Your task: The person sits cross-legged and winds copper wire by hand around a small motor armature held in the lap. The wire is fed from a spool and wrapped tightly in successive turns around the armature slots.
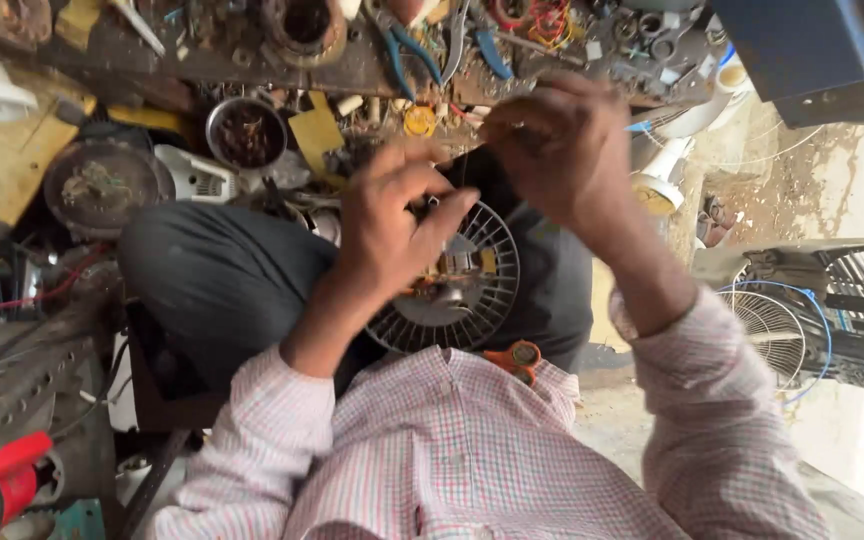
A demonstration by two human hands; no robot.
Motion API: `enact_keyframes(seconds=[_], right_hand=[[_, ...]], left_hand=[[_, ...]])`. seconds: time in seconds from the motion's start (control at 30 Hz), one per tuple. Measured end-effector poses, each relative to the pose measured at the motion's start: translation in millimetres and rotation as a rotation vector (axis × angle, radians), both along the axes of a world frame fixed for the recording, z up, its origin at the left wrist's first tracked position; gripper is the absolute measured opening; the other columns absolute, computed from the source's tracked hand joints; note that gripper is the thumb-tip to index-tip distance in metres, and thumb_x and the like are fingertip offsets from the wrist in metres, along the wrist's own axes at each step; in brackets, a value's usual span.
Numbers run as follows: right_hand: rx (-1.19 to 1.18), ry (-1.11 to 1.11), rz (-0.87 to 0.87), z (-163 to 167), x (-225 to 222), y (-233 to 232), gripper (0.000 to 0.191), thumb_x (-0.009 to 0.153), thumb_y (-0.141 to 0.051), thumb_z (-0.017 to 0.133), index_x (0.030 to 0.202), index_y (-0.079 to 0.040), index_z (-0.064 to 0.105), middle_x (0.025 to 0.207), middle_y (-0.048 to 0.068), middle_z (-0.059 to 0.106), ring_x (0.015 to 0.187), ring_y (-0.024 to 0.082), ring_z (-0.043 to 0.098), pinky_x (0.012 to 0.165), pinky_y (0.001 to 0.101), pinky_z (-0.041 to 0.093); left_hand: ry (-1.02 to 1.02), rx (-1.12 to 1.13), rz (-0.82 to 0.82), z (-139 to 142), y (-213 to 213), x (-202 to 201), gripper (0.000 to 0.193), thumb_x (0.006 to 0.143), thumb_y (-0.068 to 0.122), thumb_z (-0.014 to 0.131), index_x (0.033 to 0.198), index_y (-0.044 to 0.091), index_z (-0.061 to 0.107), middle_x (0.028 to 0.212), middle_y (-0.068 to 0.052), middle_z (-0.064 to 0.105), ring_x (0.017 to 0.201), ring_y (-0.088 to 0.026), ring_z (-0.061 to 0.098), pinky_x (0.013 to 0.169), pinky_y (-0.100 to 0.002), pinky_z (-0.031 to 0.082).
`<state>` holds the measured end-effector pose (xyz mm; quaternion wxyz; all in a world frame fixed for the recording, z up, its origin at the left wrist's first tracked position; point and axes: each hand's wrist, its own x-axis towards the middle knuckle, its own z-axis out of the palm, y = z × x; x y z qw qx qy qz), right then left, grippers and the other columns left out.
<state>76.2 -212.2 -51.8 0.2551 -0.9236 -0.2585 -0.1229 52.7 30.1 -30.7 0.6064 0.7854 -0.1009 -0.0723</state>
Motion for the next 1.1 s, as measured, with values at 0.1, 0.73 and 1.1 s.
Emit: enact_keyframes(seconds=[0.1, 0.73, 1.1], right_hand=[[0.017, -0.042, 0.103, 36, -2, -27, 0.008, 0.088, -0.012, 0.084, 0.095, -0.011, 0.079, 0.080, 0.004, 0.068, 0.071, 0.019, 0.061, 0.064, 0.0366, 0.047], [-0.280, -0.104, 0.121, 56, -36, 40, 0.004, 0.080, -0.021, 0.073, 0.077, -0.019, 0.074, 0.073, 0.006, 0.063, 0.071, 0.029, 0.060, 0.074, 0.0579, 0.043], [0.105, 0.282, 0.181, -7, -41, -5, 0.007, 0.086, -0.016, 0.076, 0.092, -0.013, 0.074, 0.088, 0.004, 0.068, 0.082, 0.025, 0.065, 0.071, 0.0379, 0.052]], left_hand=[[-0.318, 0.139, -0.161, 15, 0, 6, 0.027, 0.090, 0.035, 0.079, 0.089, 0.008, 0.073, 0.133, -0.013, 0.067, 0.133, -0.033, 0.054, 0.112, -0.051, 0.040], [-0.270, 0.129, -0.375, 6, 4, 37, 0.013, 0.083, 0.015, 0.082, 0.083, 0.004, 0.074, 0.085, -0.009, 0.072, 0.080, -0.022, 0.070, 0.074, -0.036, 0.056], [-0.819, 0.261, -0.185, -7, 11, -56, 0.018, 0.085, 0.011, 0.071, 0.101, 0.003, 0.076, 0.122, -0.013, 0.063, 0.104, -0.026, 0.069, 0.090, -0.047, 0.055]])
